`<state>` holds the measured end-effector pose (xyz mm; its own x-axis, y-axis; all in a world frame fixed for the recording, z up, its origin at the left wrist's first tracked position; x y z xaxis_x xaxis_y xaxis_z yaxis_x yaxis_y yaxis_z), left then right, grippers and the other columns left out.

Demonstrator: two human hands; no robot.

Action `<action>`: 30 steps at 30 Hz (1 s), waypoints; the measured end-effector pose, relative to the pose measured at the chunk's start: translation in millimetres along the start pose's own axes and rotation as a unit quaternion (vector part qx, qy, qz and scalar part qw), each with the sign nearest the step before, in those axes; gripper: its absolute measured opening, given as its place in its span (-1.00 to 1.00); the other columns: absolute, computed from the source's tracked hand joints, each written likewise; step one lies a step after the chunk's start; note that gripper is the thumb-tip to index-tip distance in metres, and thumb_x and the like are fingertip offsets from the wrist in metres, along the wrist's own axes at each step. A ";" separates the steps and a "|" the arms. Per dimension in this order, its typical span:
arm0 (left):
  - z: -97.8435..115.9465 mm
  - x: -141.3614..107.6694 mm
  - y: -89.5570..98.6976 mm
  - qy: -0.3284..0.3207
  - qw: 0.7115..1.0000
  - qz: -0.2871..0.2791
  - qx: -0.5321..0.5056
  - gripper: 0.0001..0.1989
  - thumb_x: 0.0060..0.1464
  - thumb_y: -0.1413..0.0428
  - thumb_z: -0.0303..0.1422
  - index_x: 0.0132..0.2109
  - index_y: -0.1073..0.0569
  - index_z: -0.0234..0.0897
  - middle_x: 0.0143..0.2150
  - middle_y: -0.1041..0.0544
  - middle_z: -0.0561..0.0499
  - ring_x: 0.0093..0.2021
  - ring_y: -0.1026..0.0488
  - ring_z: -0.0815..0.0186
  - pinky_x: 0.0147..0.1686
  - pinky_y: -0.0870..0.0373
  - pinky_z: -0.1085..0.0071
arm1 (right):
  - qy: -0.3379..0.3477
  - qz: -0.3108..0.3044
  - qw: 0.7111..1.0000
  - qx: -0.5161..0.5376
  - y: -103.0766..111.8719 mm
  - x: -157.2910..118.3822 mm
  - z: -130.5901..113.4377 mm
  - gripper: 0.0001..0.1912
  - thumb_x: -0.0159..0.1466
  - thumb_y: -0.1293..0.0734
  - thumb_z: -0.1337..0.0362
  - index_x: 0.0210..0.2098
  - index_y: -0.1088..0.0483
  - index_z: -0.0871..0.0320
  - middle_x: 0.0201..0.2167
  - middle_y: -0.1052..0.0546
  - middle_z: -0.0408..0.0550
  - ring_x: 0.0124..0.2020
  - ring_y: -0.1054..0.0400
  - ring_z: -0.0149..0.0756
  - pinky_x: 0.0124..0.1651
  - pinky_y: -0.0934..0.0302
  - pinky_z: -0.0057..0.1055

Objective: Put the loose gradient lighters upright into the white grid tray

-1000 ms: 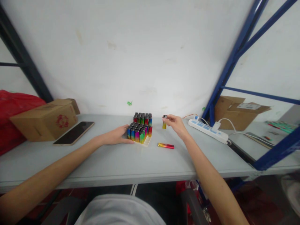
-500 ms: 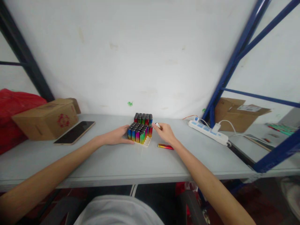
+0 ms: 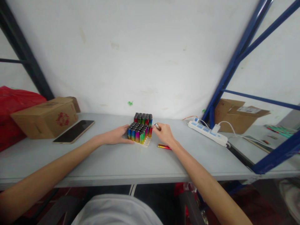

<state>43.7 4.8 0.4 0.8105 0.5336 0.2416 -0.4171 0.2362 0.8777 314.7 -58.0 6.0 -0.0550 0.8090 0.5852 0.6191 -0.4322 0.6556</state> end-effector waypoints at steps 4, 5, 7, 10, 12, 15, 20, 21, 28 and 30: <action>-0.4 0.3 0.0 0.002 1.000 -0.022 0.004 -0.25 0.10 -0.23 0.14 0.27 -0.40 -0.24 0.21 -0.45 -0.15 0.19 -0.39 -0.02 0.27 -0.27 0.15 | 0.008 -0.006 1.000 -0.004 0.8 -0.2 -1.9 -0.50 0.35 -0.21 0.01 -0.61 -0.04 0.11 -0.64 -0.02 -0.26 -0.56 0.05 -0.47 -0.43 0.17 -0.40; -0.3 0.4 0.2 0.004 1.000 -0.022 0.007 -0.26 0.09 -0.22 0.15 0.25 -0.42 -0.25 0.19 -0.46 -0.16 0.18 -0.40 -0.02 0.26 -0.28 0.16 | 0.007 -0.006 1.000 -0.005 1.0 -0.1 -1.8 -0.51 0.34 -0.21 0.02 -0.61 -0.03 0.11 -0.64 -0.01 -0.26 -0.56 0.05 -0.47 -0.43 0.18 -0.40; 0.0 0.5 0.6 0.010 1.000 -0.019 0.009 -0.25 0.08 -0.22 0.16 0.22 -0.44 -0.27 0.16 -0.48 -0.16 0.15 -0.43 -0.02 0.24 -0.31 0.18 | -0.001 0.000 1.000 -0.007 1.5 0.3 -0.8 -0.54 0.32 -0.21 0.06 -0.62 -0.02 0.11 -0.64 0.00 -0.26 -0.56 0.06 -0.47 -0.43 0.18 -0.39; 0.8 0.2 0.8 0.007 1.000 -0.016 0.006 -0.27 0.08 -0.22 0.17 0.20 -0.46 -0.27 0.13 -0.50 -0.15 0.13 -0.44 -0.02 0.23 -0.32 0.18 | -0.008 0.007 1.000 -0.006 2.4 1.2 0.6 -0.58 0.29 -0.19 0.11 -0.62 -0.02 0.10 -0.66 -0.02 -0.26 -0.57 0.05 -0.46 -0.44 0.18 -0.39; 1.2 0.1 0.9 0.002 1.000 -0.016 0.002 -0.27 0.09 -0.21 0.17 0.21 -0.45 -0.24 0.14 -0.50 -0.14 0.13 -0.44 -0.02 0.24 -0.31 0.16 | -0.005 0.005 1.000 -0.005 2.8 1.6 0.9 -0.60 0.28 -0.19 0.12 -0.62 -0.03 0.10 -0.66 -0.04 -0.26 -0.57 0.04 -0.46 -0.43 0.18 -0.39; 1.9 0.1 1.1 0.000 1.000 -0.021 0.005 -0.28 0.10 -0.20 0.17 0.23 -0.44 -0.22 0.18 -0.47 -0.14 0.15 -0.42 -0.01 0.25 -0.30 0.14 | 0.003 -0.012 1.000 -0.006 2.5 1.5 0.1 -0.58 0.31 -0.20 0.11 -0.61 -0.03 0.10 -0.65 -0.04 -0.26 -0.56 0.02 -0.45 -0.43 0.17 -0.40; 3.2 0.1 1.6 0.014 1.000 -0.025 0.013 -0.27 0.09 -0.21 0.16 0.22 -0.45 -0.25 0.15 -0.48 -0.15 0.14 -0.43 -0.01 0.24 -0.31 0.18 | 0.023 -0.066 0.998 0.003 3.1 -0.8 -4.6 -0.60 0.44 -0.15 -0.02 -0.40 -0.26 0.11 -0.61 -0.22 -0.27 -0.55 -0.10 -0.40 -0.41 0.08 -0.41; 3.4 0.0 1.7 0.014 1.000 -0.023 0.011 -0.28 0.09 -0.21 0.16 0.21 -0.45 -0.26 0.15 -0.48 -0.15 0.14 -0.43 -0.01 0.24 -0.32 0.19 | 0.027 -0.076 0.997 0.010 4.2 -1.4 -6.0 -0.62 0.46 -0.13 -0.02 -0.31 -0.30 0.11 -0.58 -0.27 -0.26 -0.53 -0.14 -0.39 -0.40 0.05 -0.41; 1.0 0.5 0.3 -0.001 1.000 -0.027 0.010 -0.29 0.12 -0.20 0.15 0.23 -0.43 -0.24 0.16 -0.48 -0.14 0.14 -0.42 0.01 0.24 -0.30 0.17 | 0.139 -0.076 0.987 -0.036 19.8 0.0 -15.3 -0.62 0.50 -0.13 0.03 -0.30 -0.37 0.13 -0.38 -0.43 -0.08 -0.35 -0.28 -0.30 -0.25 -0.13 -0.38; -0.1 0.5 0.1 0.000 1.000 -0.023 0.012 -0.28 0.11 -0.21 0.16 0.22 -0.44 -0.25 0.15 -0.48 -0.15 0.14 -0.43 0.00 0.24 -0.30 0.17 | 0.149 -0.060 0.986 -0.055 23.8 0.9 -15.2 -0.59 0.49 -0.15 0.01 -0.36 -0.37 0.13 -0.37 -0.42 -0.06 -0.35 -0.28 -0.30 -0.23 -0.14 -0.38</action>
<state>44.1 5.2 0.6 0.8288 0.5226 0.2000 -0.3691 0.2421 0.8973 317.5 -73.6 29.3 -0.3597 0.7109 0.6043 0.5064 -0.3953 0.7664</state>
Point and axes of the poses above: each hand's wrist, its own x-axis towards the middle knuckle, its own y-axis out of the back of the hand, z = x × y, the point moved 2 cm from there along x, towards the middle knuckle
